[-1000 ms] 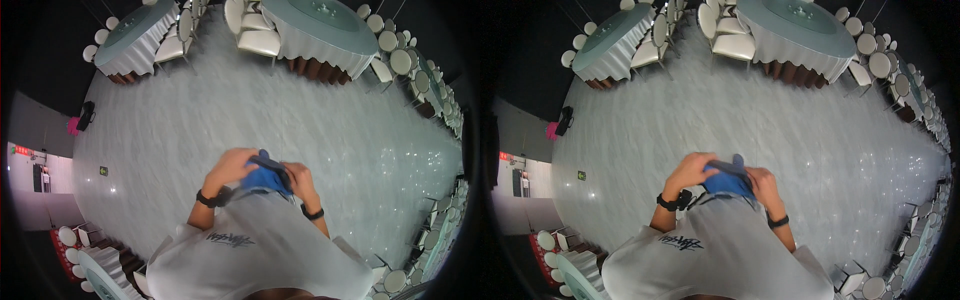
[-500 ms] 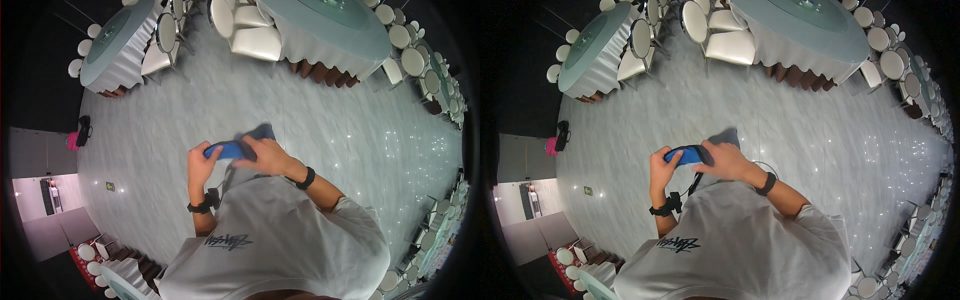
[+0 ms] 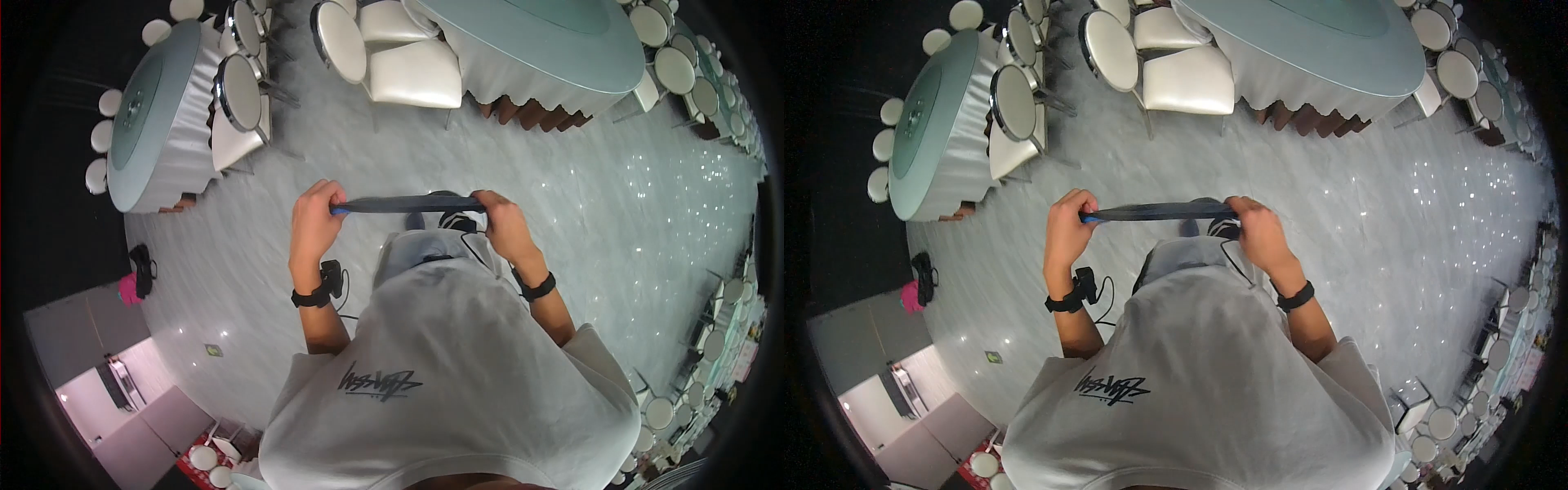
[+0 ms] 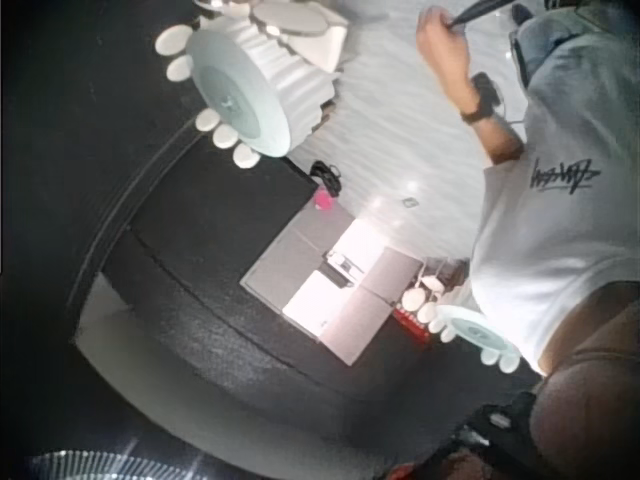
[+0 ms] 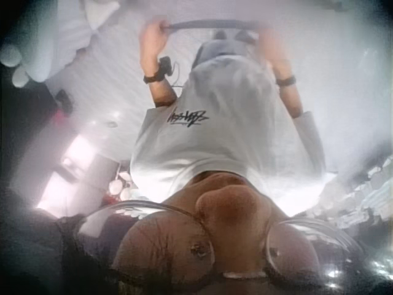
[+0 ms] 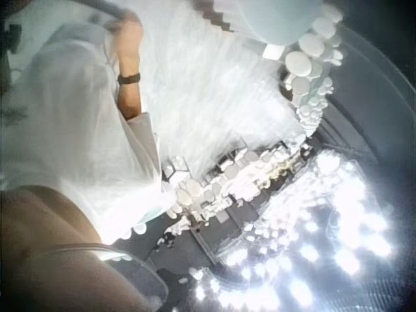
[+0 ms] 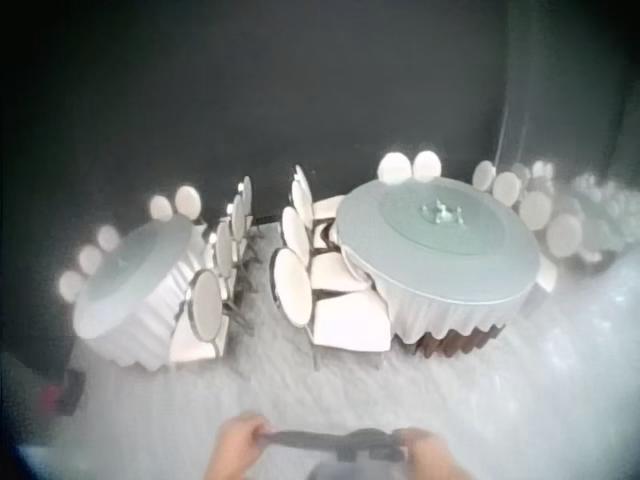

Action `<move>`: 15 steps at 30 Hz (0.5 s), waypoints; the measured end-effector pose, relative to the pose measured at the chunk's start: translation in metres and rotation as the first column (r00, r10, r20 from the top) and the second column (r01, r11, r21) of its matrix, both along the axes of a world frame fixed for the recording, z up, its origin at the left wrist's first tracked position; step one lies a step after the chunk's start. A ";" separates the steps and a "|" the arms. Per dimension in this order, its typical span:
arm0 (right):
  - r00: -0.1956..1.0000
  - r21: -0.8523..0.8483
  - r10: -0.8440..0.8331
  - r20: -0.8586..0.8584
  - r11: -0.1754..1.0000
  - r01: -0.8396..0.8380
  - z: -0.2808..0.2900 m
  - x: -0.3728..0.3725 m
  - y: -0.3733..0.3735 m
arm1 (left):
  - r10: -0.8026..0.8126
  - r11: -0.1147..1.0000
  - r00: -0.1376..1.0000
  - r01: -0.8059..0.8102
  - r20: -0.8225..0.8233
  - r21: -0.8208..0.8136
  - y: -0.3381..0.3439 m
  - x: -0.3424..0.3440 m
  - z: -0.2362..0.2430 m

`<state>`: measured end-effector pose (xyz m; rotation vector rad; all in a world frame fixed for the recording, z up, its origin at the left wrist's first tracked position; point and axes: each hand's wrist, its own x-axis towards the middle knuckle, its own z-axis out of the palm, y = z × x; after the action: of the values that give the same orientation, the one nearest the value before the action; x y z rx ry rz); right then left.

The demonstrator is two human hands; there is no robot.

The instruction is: The person wipes tables and chair seats with a cloth, then pushes the chairs into place around the dining tables.

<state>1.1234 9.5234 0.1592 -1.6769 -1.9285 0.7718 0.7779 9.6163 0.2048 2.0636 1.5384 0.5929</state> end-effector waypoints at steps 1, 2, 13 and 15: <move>0.994 0.023 -0.110 0.022 0.994 0.109 0.002 0.002 0.011 | -0.017 1.000 1.000 0.017 -0.007 -0.008 0.017 0.005 0.001; 0.987 0.070 -0.161 -0.012 0.984 0.161 0.006 0.005 0.023 | -0.039 0.999 0.997 0.039 0.067 -0.004 0.033 0.011 0.001; 0.937 -0.131 -0.349 0.017 0.928 0.348 -0.053 0.068 0.154 | -0.246 0.937 0.968 0.225 -0.045 -0.268 0.219 0.057 -0.056; 0.940 -0.169 -0.342 -0.002 0.926 0.336 -0.078 0.085 0.198 | -0.244 0.888 0.964 0.266 0.105 -0.376 0.264 0.064 -0.083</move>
<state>1.2083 9.7212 0.0814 -2.0154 -1.5244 0.8324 0.8422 9.8803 0.1216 1.8794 1.2074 0.2193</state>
